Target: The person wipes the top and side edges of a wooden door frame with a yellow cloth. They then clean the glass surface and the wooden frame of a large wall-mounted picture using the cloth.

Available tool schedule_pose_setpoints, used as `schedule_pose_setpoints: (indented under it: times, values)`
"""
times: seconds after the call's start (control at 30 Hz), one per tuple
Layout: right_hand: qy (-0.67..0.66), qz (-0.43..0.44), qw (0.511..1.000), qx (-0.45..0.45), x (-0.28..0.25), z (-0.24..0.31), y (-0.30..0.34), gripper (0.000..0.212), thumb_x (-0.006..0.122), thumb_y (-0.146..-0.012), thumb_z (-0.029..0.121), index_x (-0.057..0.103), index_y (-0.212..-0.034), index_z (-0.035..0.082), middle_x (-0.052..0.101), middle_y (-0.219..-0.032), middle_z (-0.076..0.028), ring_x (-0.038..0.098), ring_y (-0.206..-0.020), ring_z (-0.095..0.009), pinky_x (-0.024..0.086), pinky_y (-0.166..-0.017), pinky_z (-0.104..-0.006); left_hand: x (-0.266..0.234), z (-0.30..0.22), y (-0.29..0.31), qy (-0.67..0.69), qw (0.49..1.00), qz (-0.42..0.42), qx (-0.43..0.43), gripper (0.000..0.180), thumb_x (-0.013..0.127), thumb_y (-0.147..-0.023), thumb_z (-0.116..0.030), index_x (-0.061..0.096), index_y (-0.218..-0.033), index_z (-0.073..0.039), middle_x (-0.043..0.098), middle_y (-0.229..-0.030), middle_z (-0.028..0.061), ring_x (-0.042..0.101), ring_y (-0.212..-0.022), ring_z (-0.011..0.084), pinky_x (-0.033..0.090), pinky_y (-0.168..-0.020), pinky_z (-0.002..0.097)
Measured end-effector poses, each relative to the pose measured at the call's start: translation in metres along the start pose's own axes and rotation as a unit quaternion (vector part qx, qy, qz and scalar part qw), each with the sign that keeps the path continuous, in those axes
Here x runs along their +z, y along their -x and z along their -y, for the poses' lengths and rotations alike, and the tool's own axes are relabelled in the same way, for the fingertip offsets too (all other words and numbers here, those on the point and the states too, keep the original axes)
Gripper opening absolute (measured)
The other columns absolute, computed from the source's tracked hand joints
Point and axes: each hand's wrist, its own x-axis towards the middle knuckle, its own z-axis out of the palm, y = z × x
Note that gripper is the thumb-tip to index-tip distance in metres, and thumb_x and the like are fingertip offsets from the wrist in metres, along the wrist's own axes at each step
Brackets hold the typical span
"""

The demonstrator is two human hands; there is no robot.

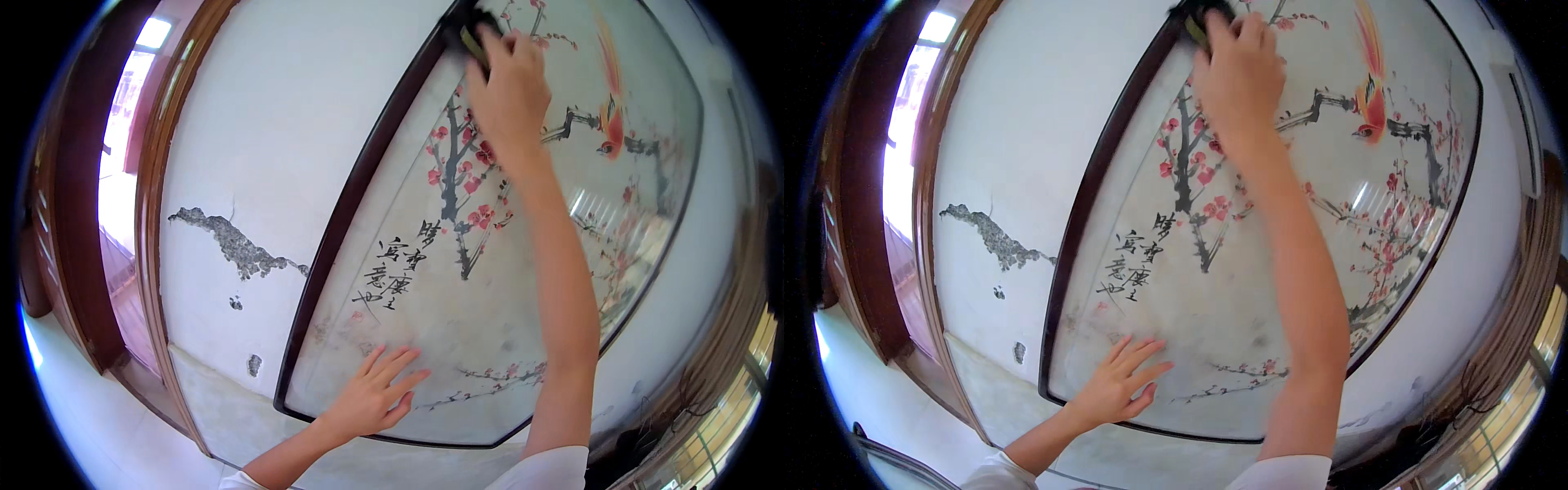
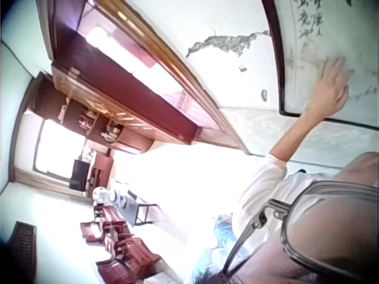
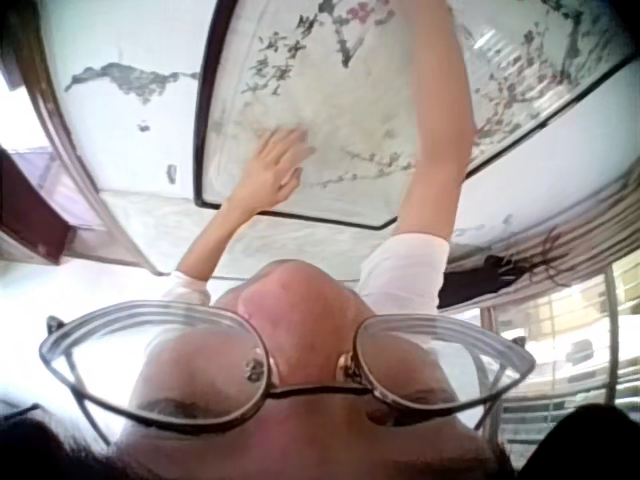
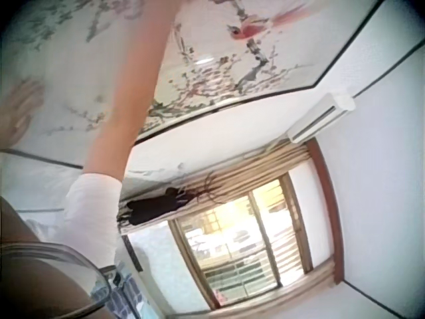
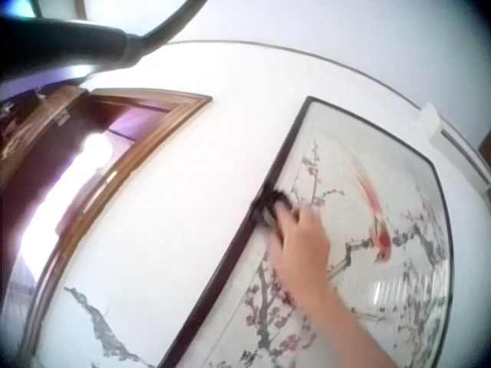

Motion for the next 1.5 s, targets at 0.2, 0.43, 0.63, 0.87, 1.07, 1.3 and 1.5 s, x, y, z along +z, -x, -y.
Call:
schedule_pose_setpoints:
  times: [0.2,0.43,0.63,0.87,1.07,1.3,1.5]
  values:
    - [-0.139,0.224,0.948,-0.179,-0.060,0.084,0.164,0.040,0.068,-0.076,0.008,0.065,-0.115,0.018,0.053,-0.090,-0.004,0.055,-0.080,-0.025,0.046,-0.069,-0.0381,-0.014,0.002,0.013,0.004,1.000,0.002,0.028,0.039,0.061,-0.077,-0.010,0.062,-0.116,-0.014,0.053,-0.132,0.0113,0.050,-0.122,0.0290,0.035,-0.106,0.0489]
    - [-0.040,0.089,0.993,-0.069,-0.041,0.018,0.113,0.043,0.064,-0.082,0.013,0.059,-0.124,0.011,0.057,-0.104,-0.015,0.053,-0.097,-0.033,0.044,-0.085,-0.0412,-0.018,-0.019,0.045,0.105,0.990,0.023,0.094,0.031,0.061,-0.076,-0.009,0.066,-0.106,-0.013,0.059,-0.119,0.0080,0.056,-0.112,0.0229,0.042,-0.099,0.0442]
    - [-0.060,0.003,0.998,0.015,-0.008,-0.052,0.000,0.043,0.058,-0.088,0.015,0.053,-0.128,0.001,0.054,-0.129,-0.020,0.051,-0.119,-0.037,0.040,-0.099,-0.0417,-0.006,-0.038,0.054,0.175,0.977,0.036,0.117,0.025,0.060,-0.079,-0.012,0.065,-0.103,-0.010,0.059,-0.116,0.0085,0.056,-0.108,0.0228,0.042,-0.098,0.0427]
    - [-0.087,0.029,0.996,0.000,-0.020,0.070,0.067,0.046,0.053,-0.087,0.002,0.049,-0.132,-0.001,0.054,-0.130,-0.022,0.050,-0.122,-0.037,0.038,-0.104,-0.0386,0.005,-0.041,0.065,0.177,0.978,0.045,0.102,0.024,0.061,-0.077,-0.014,0.065,-0.101,-0.008,0.058,-0.112,0.0085,0.056,-0.102,0.0247,0.043,-0.096,0.0419]
    - [-0.116,0.120,0.982,-0.083,-0.036,0.093,0.161,0.048,0.060,-0.085,0.020,0.053,-0.129,0.003,0.051,-0.137,-0.014,0.049,-0.125,-0.030,0.041,-0.102,-0.0391,0.025,-0.065,0.070,0.200,0.975,0.019,0.098,0.024,0.063,-0.072,-0.011,0.064,-0.096,-0.007,0.058,-0.104,0.0081,0.055,-0.097,0.0250,0.042,-0.092,0.0393]
    - [-0.254,0.302,0.876,-0.279,-0.108,0.170,0.324,0.042,0.056,-0.083,0.016,0.060,-0.124,0.007,0.052,-0.138,-0.006,0.047,-0.129,-0.019,0.036,-0.107,-0.0338,0.051,-0.092,0.077,0.191,0.978,0.011,0.078,0.021,0.062,-0.073,-0.010,0.063,-0.094,-0.006,0.058,-0.099,0.0078,0.055,-0.091,0.0251,0.044,-0.085,0.0379]
    - [-0.177,0.309,0.904,-0.235,-0.128,0.059,0.338,0.043,0.059,-0.083,0.013,0.059,-0.125,0.008,0.057,-0.132,-0.005,0.053,-0.122,-0.019,0.036,-0.107,-0.0421,0.051,-0.105,0.099,0.182,0.979,0.091,0.019,0.023,0.063,-0.073,-0.007,0.064,-0.096,-0.008,0.060,-0.100,0.0059,0.057,-0.088,0.0239,0.047,-0.079,0.0365]
